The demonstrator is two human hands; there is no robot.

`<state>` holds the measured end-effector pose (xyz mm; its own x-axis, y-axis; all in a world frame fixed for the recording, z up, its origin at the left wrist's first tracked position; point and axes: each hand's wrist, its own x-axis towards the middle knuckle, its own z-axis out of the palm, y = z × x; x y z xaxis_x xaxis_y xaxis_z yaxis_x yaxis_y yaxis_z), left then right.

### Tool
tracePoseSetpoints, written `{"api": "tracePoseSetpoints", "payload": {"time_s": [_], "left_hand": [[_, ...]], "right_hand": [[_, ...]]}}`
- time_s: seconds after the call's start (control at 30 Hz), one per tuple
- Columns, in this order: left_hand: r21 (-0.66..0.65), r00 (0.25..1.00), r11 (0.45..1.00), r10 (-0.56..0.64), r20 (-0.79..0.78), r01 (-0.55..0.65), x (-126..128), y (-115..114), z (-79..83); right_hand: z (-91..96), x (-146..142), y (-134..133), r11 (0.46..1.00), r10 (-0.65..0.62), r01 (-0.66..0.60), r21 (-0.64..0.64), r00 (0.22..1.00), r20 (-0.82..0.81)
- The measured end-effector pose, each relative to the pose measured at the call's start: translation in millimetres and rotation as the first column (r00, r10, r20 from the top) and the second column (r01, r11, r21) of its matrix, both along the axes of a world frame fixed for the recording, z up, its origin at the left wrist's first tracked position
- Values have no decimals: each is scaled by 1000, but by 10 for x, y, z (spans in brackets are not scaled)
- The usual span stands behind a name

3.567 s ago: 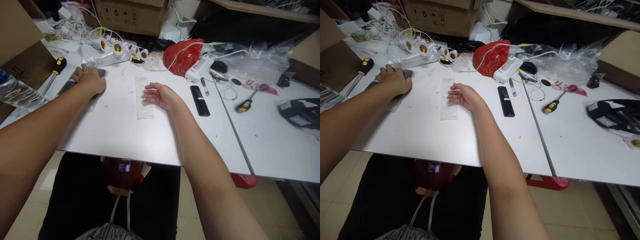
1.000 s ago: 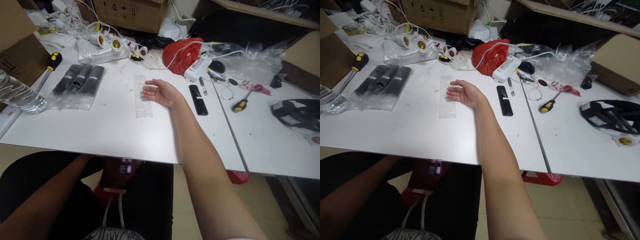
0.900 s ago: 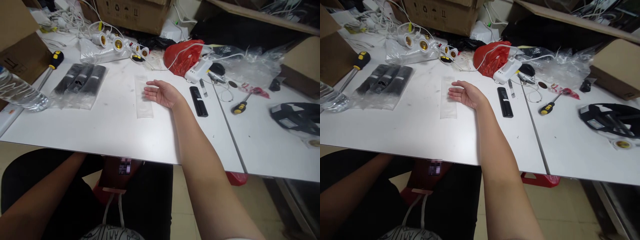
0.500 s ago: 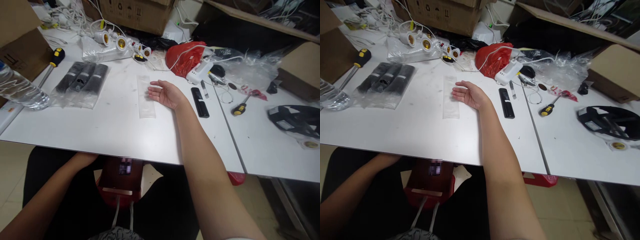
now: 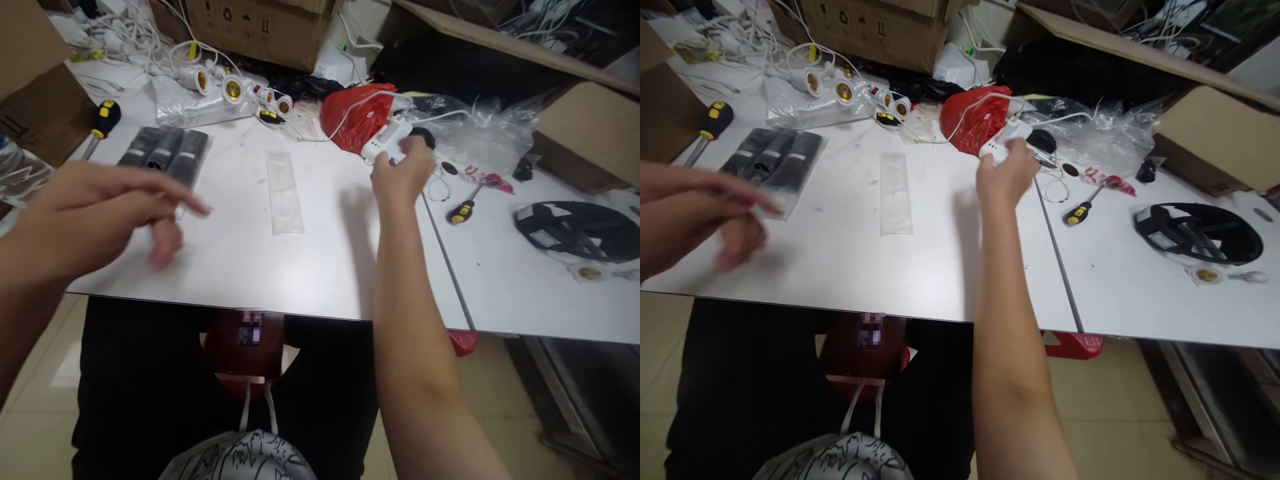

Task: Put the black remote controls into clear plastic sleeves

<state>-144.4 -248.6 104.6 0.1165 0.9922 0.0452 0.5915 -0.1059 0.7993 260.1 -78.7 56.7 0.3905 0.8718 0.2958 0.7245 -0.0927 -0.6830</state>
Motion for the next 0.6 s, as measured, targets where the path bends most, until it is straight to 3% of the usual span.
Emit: {"api": "tracePoseSetpoints", "payload": {"time_s": [0.07, 0.13, 0.23, 0.3, 0.37, 0.43, 0.5, 0.6], "left_hand": [[133, 996, 987, -88, 14, 86, 494, 523, 97], [163, 972, 973, -185, 147, 161, 967, 1015, 10], [204, 985, 971, -143, 93, 121, 1489, 1616, -408], [282, 995, 955, -102, 20, 92, 1697, 1872, -736], [352, 994, 932, -61, -90, 89, 1805, 1988, -987], [388, 973, 910, -63, -224, 148, 1829, 1983, -1117], [386, 945, 893, -109, -308, 229, 1797, 1906, -1134], [411, 925, 849, -211, -315, 334, 1716, 1773, -1039]], "right_hand": [[-61, 219, -98, 964, -210, 244, -110, 944, 253], [-191, 316, -163, 920, -196, 306, -244, 901, 388], [-350, 300, -181, 902, -136, 318, -291, 851, 507], [-375, 269, -163, 904, -135, 321, -283, 841, 524], [-357, 259, -145, 900, -118, 305, -311, 857, 501], [-335, 260, -138, 902, -96, 280, -328, 872, 480], [-334, 253, -138, 918, -69, 240, -317, 881, 469], [-371, 222, -126, 954, -15, 145, -261, 896, 444]]}}
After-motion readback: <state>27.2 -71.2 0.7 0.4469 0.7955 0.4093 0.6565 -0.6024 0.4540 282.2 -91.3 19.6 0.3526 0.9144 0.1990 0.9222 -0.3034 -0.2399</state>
